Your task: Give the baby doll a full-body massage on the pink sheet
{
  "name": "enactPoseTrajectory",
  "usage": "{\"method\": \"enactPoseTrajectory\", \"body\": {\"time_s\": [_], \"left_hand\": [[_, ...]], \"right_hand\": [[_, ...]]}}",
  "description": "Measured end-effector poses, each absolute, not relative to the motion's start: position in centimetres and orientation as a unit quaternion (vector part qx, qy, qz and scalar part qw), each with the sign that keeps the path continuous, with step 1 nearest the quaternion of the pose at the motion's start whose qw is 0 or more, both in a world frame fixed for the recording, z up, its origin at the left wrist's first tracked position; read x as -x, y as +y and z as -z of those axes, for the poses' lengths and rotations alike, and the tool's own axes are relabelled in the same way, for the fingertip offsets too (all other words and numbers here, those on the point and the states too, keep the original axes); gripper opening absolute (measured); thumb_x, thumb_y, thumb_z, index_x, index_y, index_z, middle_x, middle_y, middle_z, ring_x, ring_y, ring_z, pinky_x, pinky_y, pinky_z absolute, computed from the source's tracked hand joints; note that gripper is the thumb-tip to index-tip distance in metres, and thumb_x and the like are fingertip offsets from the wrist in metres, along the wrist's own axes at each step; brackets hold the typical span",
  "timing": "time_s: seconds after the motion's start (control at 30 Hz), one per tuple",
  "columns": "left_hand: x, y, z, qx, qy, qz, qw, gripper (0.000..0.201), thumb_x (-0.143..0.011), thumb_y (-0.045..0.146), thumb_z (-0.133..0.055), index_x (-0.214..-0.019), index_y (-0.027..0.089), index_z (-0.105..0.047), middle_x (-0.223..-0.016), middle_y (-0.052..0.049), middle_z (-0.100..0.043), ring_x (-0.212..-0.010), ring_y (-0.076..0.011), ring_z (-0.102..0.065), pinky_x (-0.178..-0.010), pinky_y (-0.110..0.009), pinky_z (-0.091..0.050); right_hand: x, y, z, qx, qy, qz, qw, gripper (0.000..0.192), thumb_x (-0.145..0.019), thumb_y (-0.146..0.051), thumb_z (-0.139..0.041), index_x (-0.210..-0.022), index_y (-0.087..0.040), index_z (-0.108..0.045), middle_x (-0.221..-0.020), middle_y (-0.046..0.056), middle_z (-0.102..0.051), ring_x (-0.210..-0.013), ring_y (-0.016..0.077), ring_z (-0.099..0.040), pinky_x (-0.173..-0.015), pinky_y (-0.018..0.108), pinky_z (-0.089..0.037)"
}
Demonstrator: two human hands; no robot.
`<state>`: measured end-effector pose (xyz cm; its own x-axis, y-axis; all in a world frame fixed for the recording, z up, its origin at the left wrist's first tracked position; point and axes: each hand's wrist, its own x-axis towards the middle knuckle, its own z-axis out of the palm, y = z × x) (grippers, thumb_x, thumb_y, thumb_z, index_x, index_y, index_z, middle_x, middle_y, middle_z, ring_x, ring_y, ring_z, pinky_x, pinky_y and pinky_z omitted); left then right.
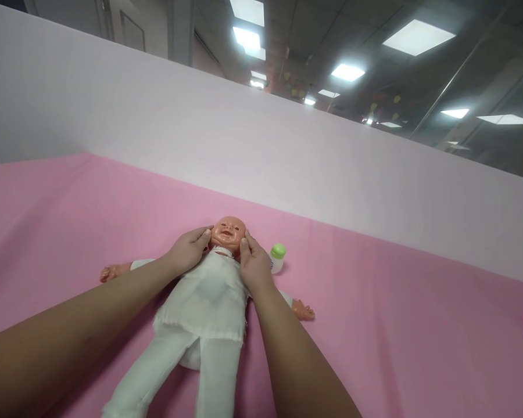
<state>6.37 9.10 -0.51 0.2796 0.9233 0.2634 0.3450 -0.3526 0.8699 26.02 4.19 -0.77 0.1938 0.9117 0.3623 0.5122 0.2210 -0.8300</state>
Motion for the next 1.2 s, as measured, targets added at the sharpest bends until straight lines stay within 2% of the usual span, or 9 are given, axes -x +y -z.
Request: {"method": "enactPoseTrajectory", "body": {"time_s": [0.13,0.3,0.47,0.6,0.73,0.93,1.03,1.2], "left_hand": [[-6.4,8.9,0.4,-0.711,0.454,-0.401,0.357,0.057,-0.100,0.060,-0.033,-0.110,0.021,-0.073,-0.107,-0.007,-0.078,-0.103,-0.0291,-0.070,-0.095,-0.041,-0.051],[-6.4,8.2,-0.1,-0.720,0.435,-0.395,0.369,0.057,-0.091,0.067,-0.051,-0.121,0.023,-0.071,-0.114,-0.006,-0.077,-0.105,-0.0298,-0.070,-0.091,-0.038,-0.053],[-6.6,7.6,-0.6,-0.727,0.446,-0.380,0.357,0.058,-0.083,0.066,-0.064,-0.123,0.025,-0.070,-0.115,-0.006,-0.077,-0.104,-0.0314,-0.071,-0.086,-0.037,-0.055],[-6.6,7.7,-0.5,-0.733,0.455,-0.376,0.338,0.053,-0.087,0.063,-0.060,-0.121,0.024,-0.070,-0.113,-0.007,-0.077,-0.103,-0.0309,-0.071,-0.086,-0.038,-0.055],[-6.5,7.9,-0.3,-0.734,0.451,-0.378,0.339,0.055,-0.091,0.064,-0.052,-0.126,0.024,-0.068,-0.115,-0.007,-0.077,-0.103,-0.0301,-0.071,-0.089,-0.039,-0.054],[-6.3,8.4,0.1,-0.717,0.431,-0.398,0.377,0.060,-0.091,0.066,-0.052,-0.130,0.023,-0.067,-0.120,-0.008,-0.075,-0.107,-0.0294,-0.070,-0.096,-0.038,-0.052],[-6.4,8.8,0.4,-0.692,0.430,-0.412,0.407,0.060,-0.090,0.065,-0.052,-0.128,0.022,-0.070,-0.114,-0.007,-0.077,-0.105,-0.0292,-0.070,-0.093,-0.038,-0.053],[-6.4,9.0,0.5,-0.670,0.449,-0.416,0.420,0.069,-0.093,0.071,-0.040,-0.115,0.016,-0.074,-0.096,-0.008,-0.079,-0.091,-0.0289,-0.072,-0.084,-0.040,-0.055]], "right_hand": [[-25.6,3.9,0.6,0.608,-0.586,-0.187,0.502,0.055,-0.099,-0.057,-0.047,-0.141,-0.022,-0.059,-0.143,0.006,-0.062,-0.134,0.0226,-0.056,-0.117,0.039,-0.039],[-25.0,3.4,-0.2,0.637,-0.576,-0.212,0.468,0.069,-0.087,-0.059,-0.066,-0.145,-0.023,-0.053,-0.134,0.008,-0.067,-0.119,0.0252,-0.065,-0.105,0.039,-0.050],[-24.6,3.3,-0.5,0.666,-0.571,-0.200,0.437,0.085,-0.078,-0.063,-0.074,-0.148,-0.023,-0.048,-0.132,0.009,-0.068,-0.113,0.0273,-0.067,-0.100,0.040,-0.052],[-24.6,3.4,-0.4,0.675,-0.576,-0.177,0.426,0.080,-0.081,-0.064,-0.071,-0.148,-0.025,-0.049,-0.127,0.008,-0.071,-0.113,0.0279,-0.068,-0.101,0.042,-0.051],[-24.9,3.6,0.1,0.665,-0.581,-0.179,0.434,0.075,-0.088,-0.061,-0.064,-0.151,-0.024,-0.047,-0.135,0.009,-0.068,-0.120,0.0271,-0.066,-0.106,0.041,-0.049],[-25.6,3.9,0.7,0.634,-0.602,-0.174,0.454,0.066,-0.099,-0.060,-0.045,-0.151,-0.020,-0.048,-0.151,0.008,-0.054,-0.142,0.0243,-0.048,-0.119,0.040,-0.036],[-25.9,4.1,1.0,0.619,-0.607,-0.177,0.466,0.064,-0.102,-0.060,-0.037,-0.150,-0.020,-0.051,-0.152,0.008,-0.053,-0.144,0.0229,-0.046,-0.121,0.039,-0.033],[-25.9,4.2,1.2,0.612,-0.603,-0.178,0.480,0.063,-0.102,-0.061,-0.034,-0.146,-0.022,-0.055,-0.152,0.006,-0.054,-0.142,0.0229,-0.048,-0.121,0.040,-0.034]]}}
